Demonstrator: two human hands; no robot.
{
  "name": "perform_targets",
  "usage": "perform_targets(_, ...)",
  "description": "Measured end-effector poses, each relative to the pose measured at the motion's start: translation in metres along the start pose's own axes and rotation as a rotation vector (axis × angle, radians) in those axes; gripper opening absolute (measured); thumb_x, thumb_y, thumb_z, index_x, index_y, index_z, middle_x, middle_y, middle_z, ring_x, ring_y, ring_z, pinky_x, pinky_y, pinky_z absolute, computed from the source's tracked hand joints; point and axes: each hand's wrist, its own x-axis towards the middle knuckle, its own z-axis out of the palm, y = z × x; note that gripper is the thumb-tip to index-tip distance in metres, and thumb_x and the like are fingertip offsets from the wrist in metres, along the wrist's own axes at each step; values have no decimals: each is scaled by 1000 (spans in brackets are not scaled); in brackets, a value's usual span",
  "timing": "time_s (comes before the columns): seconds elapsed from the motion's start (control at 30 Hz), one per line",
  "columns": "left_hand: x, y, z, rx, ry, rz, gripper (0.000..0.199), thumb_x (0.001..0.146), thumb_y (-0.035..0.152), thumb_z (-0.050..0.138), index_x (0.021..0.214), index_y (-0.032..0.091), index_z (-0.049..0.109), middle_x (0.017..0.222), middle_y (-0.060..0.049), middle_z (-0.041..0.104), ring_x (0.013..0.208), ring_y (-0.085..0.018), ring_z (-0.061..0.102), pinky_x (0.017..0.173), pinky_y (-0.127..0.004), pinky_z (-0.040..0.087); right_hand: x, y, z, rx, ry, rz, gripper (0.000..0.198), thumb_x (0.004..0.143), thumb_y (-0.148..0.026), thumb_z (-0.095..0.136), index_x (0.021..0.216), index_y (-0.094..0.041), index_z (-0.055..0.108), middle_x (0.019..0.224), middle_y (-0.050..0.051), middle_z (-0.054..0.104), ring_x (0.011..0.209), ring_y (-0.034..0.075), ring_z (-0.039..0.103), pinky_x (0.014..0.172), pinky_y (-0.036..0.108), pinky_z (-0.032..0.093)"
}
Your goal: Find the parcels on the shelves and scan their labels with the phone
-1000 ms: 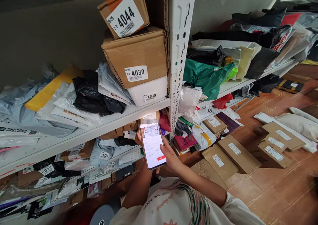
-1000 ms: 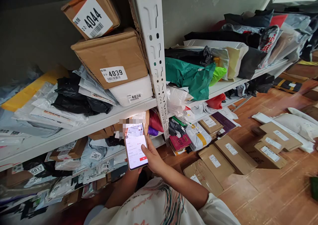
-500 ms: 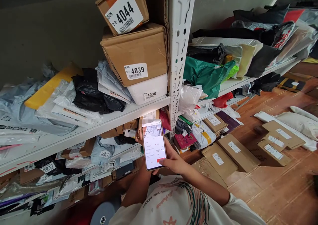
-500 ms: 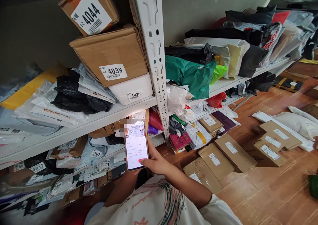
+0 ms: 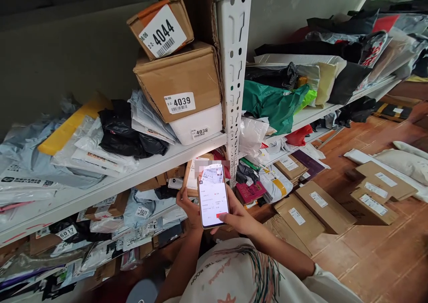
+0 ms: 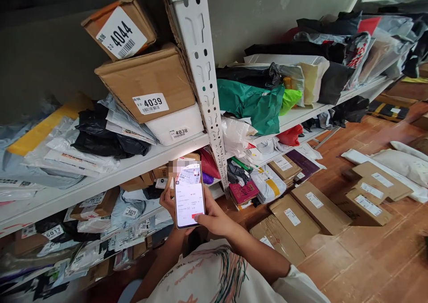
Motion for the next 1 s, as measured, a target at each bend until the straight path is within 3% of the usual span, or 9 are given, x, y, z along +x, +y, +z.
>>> perform_targets(0.17,-6,11,-10,12,91,98,82,78,34,79,144,14,34,137,-21,35,132,-41,40,113,-58,37,-11,0,-17,17,94,-50,98,83,-19,73,157,-42,14,145,9,55,94,25,71,61,36,65)
perform_targets(0.3,-8,10,-9,38,149,91,99,66,41,86,146,16,34,136,-18,36,133,-38,41,112,-58,40,-22,-4,-33,11,225,-64,103,81,-16,73,158,-43,10,144,9,56,94,26,71,58,37,65)
perform_targets(0.5,-13,4,-6,80,185,113,104,61,44,90,145,15,35,135,-19,37,131,-37,42,110,-58,41,-27,-13,-36,42,354,-63,111,75,-15,72,158,-45,5,148,10,54,95,30,72,52,34,64)
perform_targets(0.73,-14,2,-5,73,177,102,104,62,47,89,145,17,32,135,-18,35,132,-36,42,106,-55,45,-27,-8,-37,70,347,-40,112,75,-13,72,158,-46,4,150,9,53,96,29,72,50,32,62)
perform_targets(1.0,-11,2,-8,61,178,118,106,61,49,88,145,18,31,137,-18,34,133,-36,41,108,-55,43,-27,-4,-40,75,312,-42,108,76,-14,73,158,-44,11,140,9,62,88,27,73,52,34,64)
